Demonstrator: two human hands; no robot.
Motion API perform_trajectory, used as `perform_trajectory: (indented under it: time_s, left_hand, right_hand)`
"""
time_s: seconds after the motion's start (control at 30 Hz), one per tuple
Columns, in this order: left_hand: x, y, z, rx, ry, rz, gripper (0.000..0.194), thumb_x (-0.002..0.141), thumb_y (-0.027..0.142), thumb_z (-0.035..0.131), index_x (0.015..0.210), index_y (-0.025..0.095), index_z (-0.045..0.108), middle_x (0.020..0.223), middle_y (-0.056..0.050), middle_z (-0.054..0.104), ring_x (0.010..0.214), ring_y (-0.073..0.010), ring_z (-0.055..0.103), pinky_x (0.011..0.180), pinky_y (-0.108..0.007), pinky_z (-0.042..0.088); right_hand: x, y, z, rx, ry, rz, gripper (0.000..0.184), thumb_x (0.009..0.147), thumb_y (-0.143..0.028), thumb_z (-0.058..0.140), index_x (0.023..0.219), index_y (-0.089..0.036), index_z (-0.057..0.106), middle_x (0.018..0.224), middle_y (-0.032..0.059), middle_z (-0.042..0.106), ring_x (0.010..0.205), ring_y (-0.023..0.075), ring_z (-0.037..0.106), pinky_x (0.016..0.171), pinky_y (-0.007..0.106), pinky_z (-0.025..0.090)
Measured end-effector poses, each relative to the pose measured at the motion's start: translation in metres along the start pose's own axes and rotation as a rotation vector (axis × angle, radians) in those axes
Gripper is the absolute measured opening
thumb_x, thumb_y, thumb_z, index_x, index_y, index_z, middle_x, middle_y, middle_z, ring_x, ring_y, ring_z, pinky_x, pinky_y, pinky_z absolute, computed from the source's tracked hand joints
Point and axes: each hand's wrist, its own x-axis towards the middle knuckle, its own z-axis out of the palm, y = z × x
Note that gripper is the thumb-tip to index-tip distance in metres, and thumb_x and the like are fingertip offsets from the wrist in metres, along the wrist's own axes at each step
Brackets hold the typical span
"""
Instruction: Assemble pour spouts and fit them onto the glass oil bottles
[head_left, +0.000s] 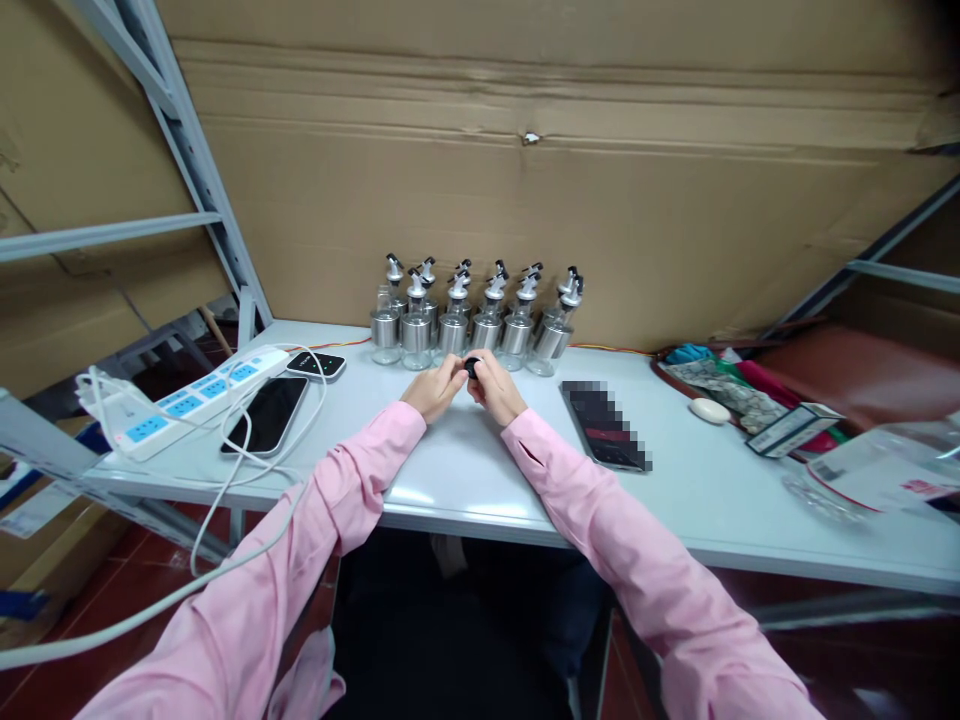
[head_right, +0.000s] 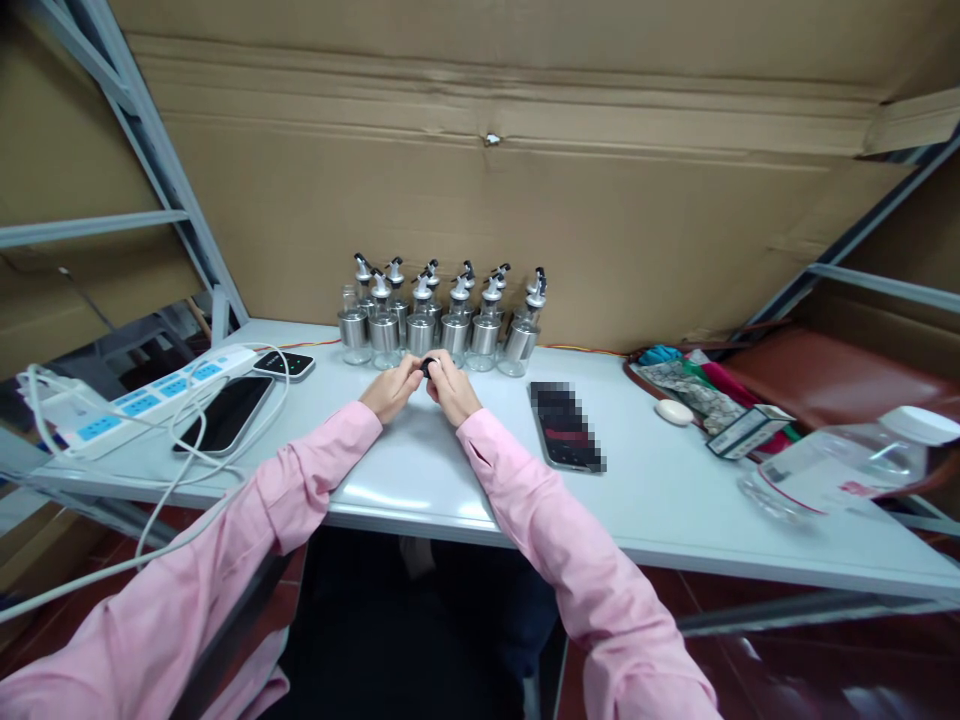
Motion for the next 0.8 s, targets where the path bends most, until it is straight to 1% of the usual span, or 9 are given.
perform_trajectory:
  time_s: [0.1,0.2,0.3,0.43,0.6,0.7,0.8]
  left_hand:
    - [0.000,0.000,0.003,0.018,0.065,-0.008,0.021,0.091,0.031,0.028,0.100,0.017,0.041,0.088,-0.007,0.062,0.077,-0.0207,0.062,0.068,-0.031,0.044]
    - [0.001,-0.001,0.005,0.046,0.099,0.001,0.018,0.090,0.030,0.032,0.099,0.017,0.041,0.086,-0.006,0.062,0.068,-0.0186,0.061,0.064,-0.029,0.043]
    - [0.001,-0.003,0.006,0.100,0.132,0.016,0.016,0.091,0.029,0.033,0.097,0.018,0.042,0.083,-0.005,0.062,0.065,-0.0178,0.060,0.061,-0.028,0.041]
    - [0.002,-0.007,0.005,0.162,0.173,0.024,0.014,0.090,0.026,0.034,0.098,0.017,0.042,0.087,-0.006,0.063,0.069,-0.0183,0.061,0.060,-0.027,0.041]
    - [0.004,-0.011,0.007,0.164,0.215,0.051,0.012,0.091,0.025,0.034,0.095,0.018,0.043,0.088,-0.006,0.062,0.069,-0.0168,0.060,0.061,-0.026,0.041]
    - [0.004,-0.011,0.007,0.140,0.226,0.076,0.012,0.090,0.025,0.036,0.094,0.017,0.044,0.085,-0.005,0.061,0.067,-0.0154,0.058,0.059,-0.024,0.039]
    - [0.002,-0.007,0.005,0.099,0.227,0.089,0.013,0.088,0.028,0.040,0.091,0.017,0.045,0.078,-0.002,0.059,0.058,-0.0126,0.052,0.055,-0.023,0.036]
  right_hand:
    - [0.002,0.002,-0.002,-0.054,-0.014,0.023,0.035,0.088,-0.042,0.034,0.109,-0.020,0.051,0.050,-0.0070,0.044,0.045,0.0102,0.042,0.049,0.021,0.036]
    - [0.004,0.003,-0.005,-0.131,0.007,0.012,0.036,0.087,-0.038,0.036,0.113,-0.019,0.053,0.055,-0.0049,0.047,0.049,0.0105,0.045,0.052,0.022,0.037]
    - [0.005,0.001,-0.008,-0.210,0.038,-0.028,0.038,0.085,-0.036,0.038,0.113,-0.018,0.056,0.059,-0.0029,0.050,0.051,0.0107,0.046,0.055,0.023,0.038]
    - [0.005,0.000,-0.009,-0.297,0.075,-0.102,0.040,0.082,-0.032,0.043,0.117,-0.015,0.054,0.066,-0.0005,0.056,0.051,0.0099,0.049,0.057,0.022,0.040]
    - [0.005,0.000,-0.010,-0.428,0.147,-0.138,0.038,0.076,-0.029,0.052,0.112,-0.018,0.058,0.063,-0.0025,0.059,0.048,0.0089,0.051,0.056,0.020,0.039]
    - [0.004,-0.001,-0.010,-0.443,0.141,-0.115,0.037,0.074,-0.028,0.054,0.109,-0.017,0.056,0.060,-0.0032,0.059,0.047,0.0096,0.051,0.055,0.020,0.039]
    - [0.003,-0.001,-0.009,-0.391,0.112,-0.078,0.036,0.072,-0.026,0.053,0.106,-0.016,0.050,0.057,-0.0041,0.057,0.047,0.0106,0.051,0.053,0.021,0.038]
